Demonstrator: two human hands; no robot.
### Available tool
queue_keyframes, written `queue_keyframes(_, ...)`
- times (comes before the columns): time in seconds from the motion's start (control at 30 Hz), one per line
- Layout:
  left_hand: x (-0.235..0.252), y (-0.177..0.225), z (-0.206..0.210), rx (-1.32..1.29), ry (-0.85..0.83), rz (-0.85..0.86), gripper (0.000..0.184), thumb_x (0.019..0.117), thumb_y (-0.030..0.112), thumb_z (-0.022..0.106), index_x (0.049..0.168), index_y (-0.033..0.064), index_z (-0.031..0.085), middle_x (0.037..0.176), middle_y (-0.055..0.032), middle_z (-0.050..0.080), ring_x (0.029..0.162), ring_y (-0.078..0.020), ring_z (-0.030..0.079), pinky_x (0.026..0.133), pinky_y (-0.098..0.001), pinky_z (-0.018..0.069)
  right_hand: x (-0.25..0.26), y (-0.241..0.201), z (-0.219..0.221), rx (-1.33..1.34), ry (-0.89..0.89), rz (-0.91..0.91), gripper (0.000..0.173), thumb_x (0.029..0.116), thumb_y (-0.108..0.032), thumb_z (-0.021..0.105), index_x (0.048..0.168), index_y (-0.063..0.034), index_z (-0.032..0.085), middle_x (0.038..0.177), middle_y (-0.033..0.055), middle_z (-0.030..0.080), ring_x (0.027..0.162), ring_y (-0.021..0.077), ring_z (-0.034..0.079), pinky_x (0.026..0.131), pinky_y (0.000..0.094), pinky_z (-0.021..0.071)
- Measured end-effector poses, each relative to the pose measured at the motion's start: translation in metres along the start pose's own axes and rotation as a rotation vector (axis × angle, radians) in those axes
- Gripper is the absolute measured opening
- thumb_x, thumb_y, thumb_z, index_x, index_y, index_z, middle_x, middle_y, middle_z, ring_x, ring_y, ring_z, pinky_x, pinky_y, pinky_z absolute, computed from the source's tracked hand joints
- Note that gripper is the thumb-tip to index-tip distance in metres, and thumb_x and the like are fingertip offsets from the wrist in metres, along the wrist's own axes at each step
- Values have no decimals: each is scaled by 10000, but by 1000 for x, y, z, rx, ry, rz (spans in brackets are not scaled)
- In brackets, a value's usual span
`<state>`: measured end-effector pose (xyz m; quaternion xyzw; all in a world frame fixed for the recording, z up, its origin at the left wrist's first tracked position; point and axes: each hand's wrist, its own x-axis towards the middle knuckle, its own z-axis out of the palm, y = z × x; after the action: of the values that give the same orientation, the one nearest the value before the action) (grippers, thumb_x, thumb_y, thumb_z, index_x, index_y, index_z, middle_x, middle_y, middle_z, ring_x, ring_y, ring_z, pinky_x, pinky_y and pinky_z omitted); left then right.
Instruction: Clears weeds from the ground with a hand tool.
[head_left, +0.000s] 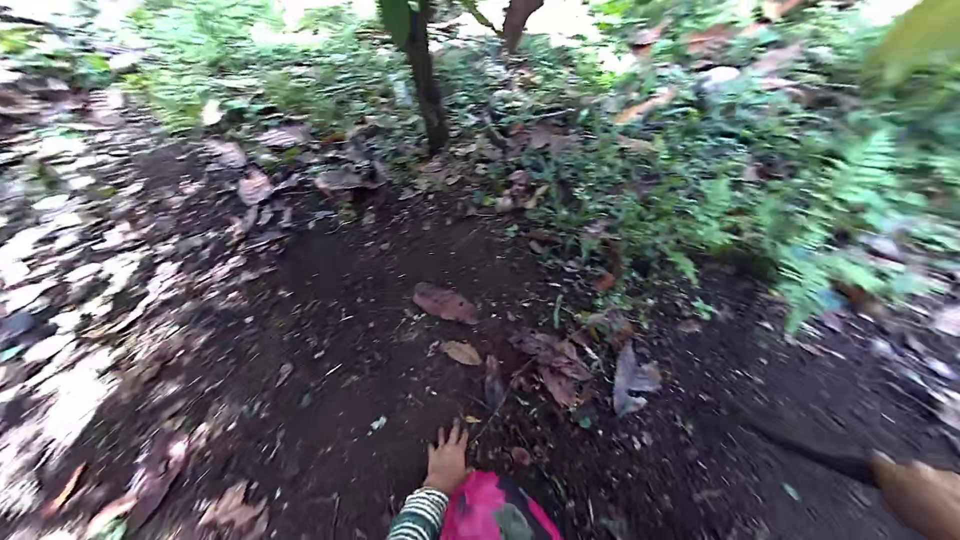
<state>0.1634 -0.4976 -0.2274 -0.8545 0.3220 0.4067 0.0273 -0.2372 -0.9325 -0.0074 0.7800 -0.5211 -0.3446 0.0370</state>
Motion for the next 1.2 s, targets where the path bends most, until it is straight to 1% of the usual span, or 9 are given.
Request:
queue_keyframes(0.13,-9,3,-21,92,-61,28,616,1050,77,476,1630,198,306,1733,-86,133,1555,-457,198,1145,-735,282,-57,21,9,194,-17,179,441,947,-141,693,1333,45,588,1208,361,646,1116,561,637,857,734,506)
queue_keyframes(0.33,-22,-2,-37,157,-3,121,589,1051,15,458,1615,123,326,1715,-148,180,1522,-495,257,1183,-744,148,-131,45,7,399,42,375,389,962,-205,665,1282,14,628,1198,357,650,1128,572,627,863,750,488)
queue_keyframes(0.47,-19,-9,-28,148,35,128,649,1019,-1,522,1620,97,297,1720,-179,125,1509,-531,254,1161,-757,185,-142,51,26,691,54,532,437,1017,-291,609,1304,39,595,1194,376,636,1148,560,616,908,744,467)
queue_keyframes(0.6,-15,-17,-44,80,-36,167,548,1028,114,550,1563,109,435,1671,-168,305,1423,-459,459,1109,-667,411,-121,40,59,1235,32,687,382,1015,-306,628,1238,3,641,966,199,687,763,285,669,725,503,557)
queue_keyframes(0.7,-7,-18,-85,16,-121,180,374,1022,213,598,1338,19,647,1356,-255,638,1286,-430,596,1106,-603,433,-98,30,74,1647,5,732,355,1045,-280,576,1292,-24,576,830,110,648,571,178,609,551,364,550)
queue_keyframes(0.8,27,-9,-132,29,-62,122,390,1041,263,580,1386,90,638,1341,-229,659,1292,-422,597,1118,-622,420,-58,22,68,2041,35,643,355,1072,-324,550,1314,-67,512,708,70,605,503,167,592,482,345,544)
queue_keyframes(0.97,47,95,-188,58,118,77,478,1030,312,586,1461,106,566,1385,-247,618,1295,-433,590,1094,-630,444,33,3,62,2434,-76,378,358,1071,-172,536,1397,-75,426,889,114,699,700,208,713,634,382,625)
queue_keyframes(1.07,62,171,-177,51,74,153,479,1008,281,626,1448,97,581,1465,-231,557,1364,-416,529,1143,-616,396,97,-1,50,2301,-105,508,382,995,-43,586,1346,-76,441,781,86,596,556,178,612,505,356,564)
queue_keyframes(1.2,87,263,-151,247,6,85,563,971,419,646,1504,266,546,1702,-80,259,1572,-446,101,1172,-776,94,185,21,30,2334,5,572,314,998,-86,596,1284,-48,470,754,74,593,534,163,604,494,341,561)
